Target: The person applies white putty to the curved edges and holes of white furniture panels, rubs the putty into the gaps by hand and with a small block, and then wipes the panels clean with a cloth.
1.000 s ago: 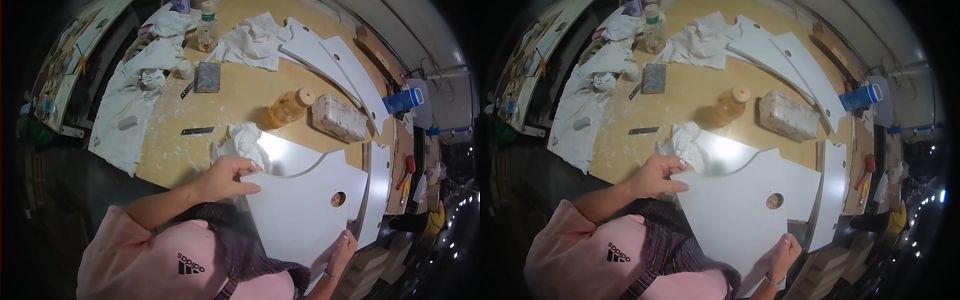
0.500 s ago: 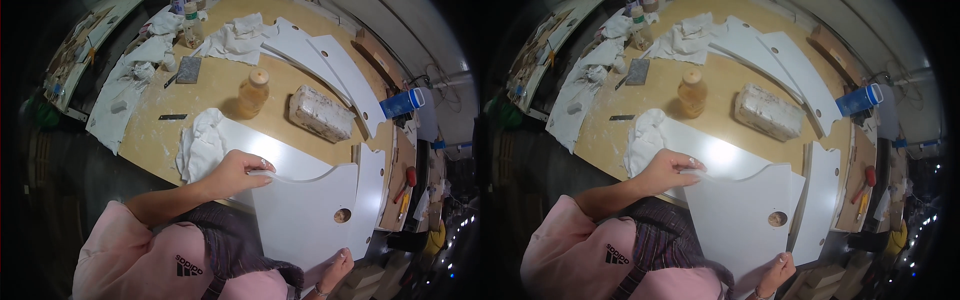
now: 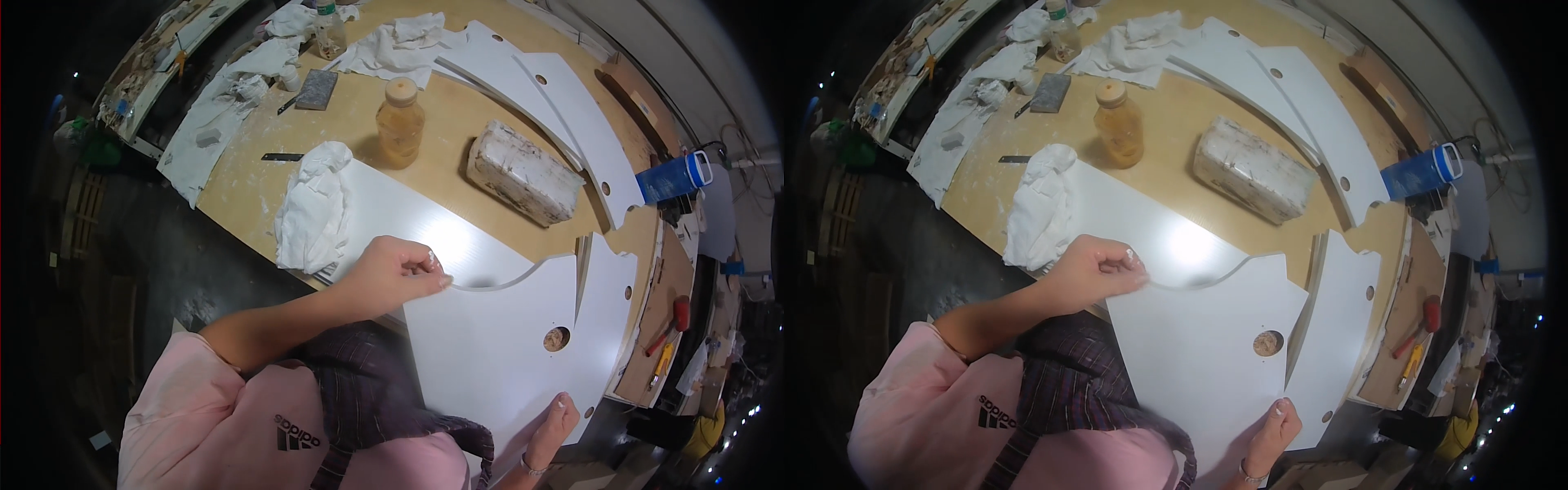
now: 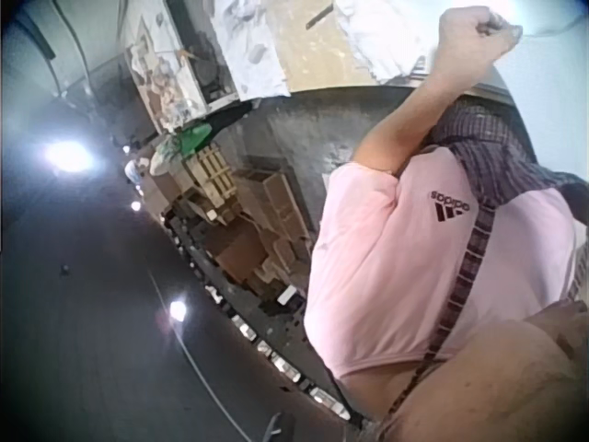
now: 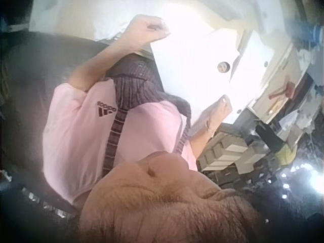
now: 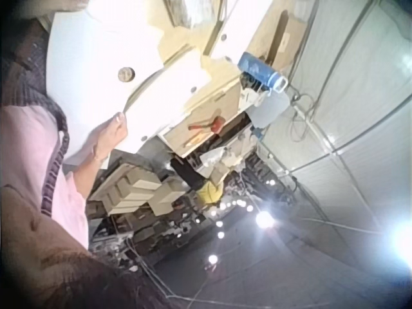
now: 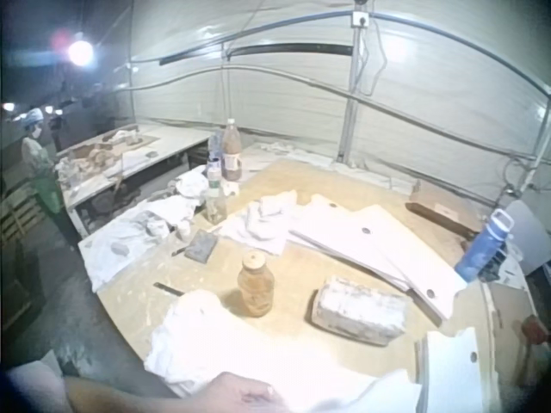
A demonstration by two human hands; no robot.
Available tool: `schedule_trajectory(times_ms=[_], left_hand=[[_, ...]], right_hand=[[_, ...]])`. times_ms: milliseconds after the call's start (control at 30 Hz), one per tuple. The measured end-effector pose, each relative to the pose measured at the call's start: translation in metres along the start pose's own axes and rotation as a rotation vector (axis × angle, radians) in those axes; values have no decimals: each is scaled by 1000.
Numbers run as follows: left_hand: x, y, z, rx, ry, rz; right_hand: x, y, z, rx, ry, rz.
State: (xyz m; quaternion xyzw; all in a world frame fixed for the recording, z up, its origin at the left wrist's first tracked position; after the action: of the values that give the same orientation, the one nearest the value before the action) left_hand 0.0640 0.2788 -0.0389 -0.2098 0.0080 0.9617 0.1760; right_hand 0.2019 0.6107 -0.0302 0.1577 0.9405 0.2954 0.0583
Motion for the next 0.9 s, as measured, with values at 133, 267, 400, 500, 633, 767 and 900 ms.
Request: schedule_trajectory(times_ms=[133,267,400,500,633,767,900], left_hand=[[3,-2,-15,-76,-67,157],[-12,14,-19,-163,-54,182],[-19,16,-24,-159,-53,213],[-27,20,-26,-132,-58,232],[-41,59,-32,207,-155,410],[-41,84,-5,1188,-482,764],[-24,118,-49,1296,-353,813]], right_hand=[[24,21,16,-59,-12,33],[77,76,81,52,-81,286],[133,129,145,96,-165,468],[172,159,209,-99,-232,386],[187,137,198,-208,-274,334],[183,132,173,-603,-106,281],[157,81,130,-310,106,213]])
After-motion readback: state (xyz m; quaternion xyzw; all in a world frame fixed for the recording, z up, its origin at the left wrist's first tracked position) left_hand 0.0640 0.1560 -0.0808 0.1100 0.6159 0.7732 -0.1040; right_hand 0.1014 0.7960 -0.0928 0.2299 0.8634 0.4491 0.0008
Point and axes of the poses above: each hand's wrist, its own x-axis towards the middle knuckle, its own y-axis out of the back of the hand, z = x × y, the point moved 2 cm from there along x, towards the middle knuckle, and after that the axes turned 5 degrees about y, right-handed, at the moved point
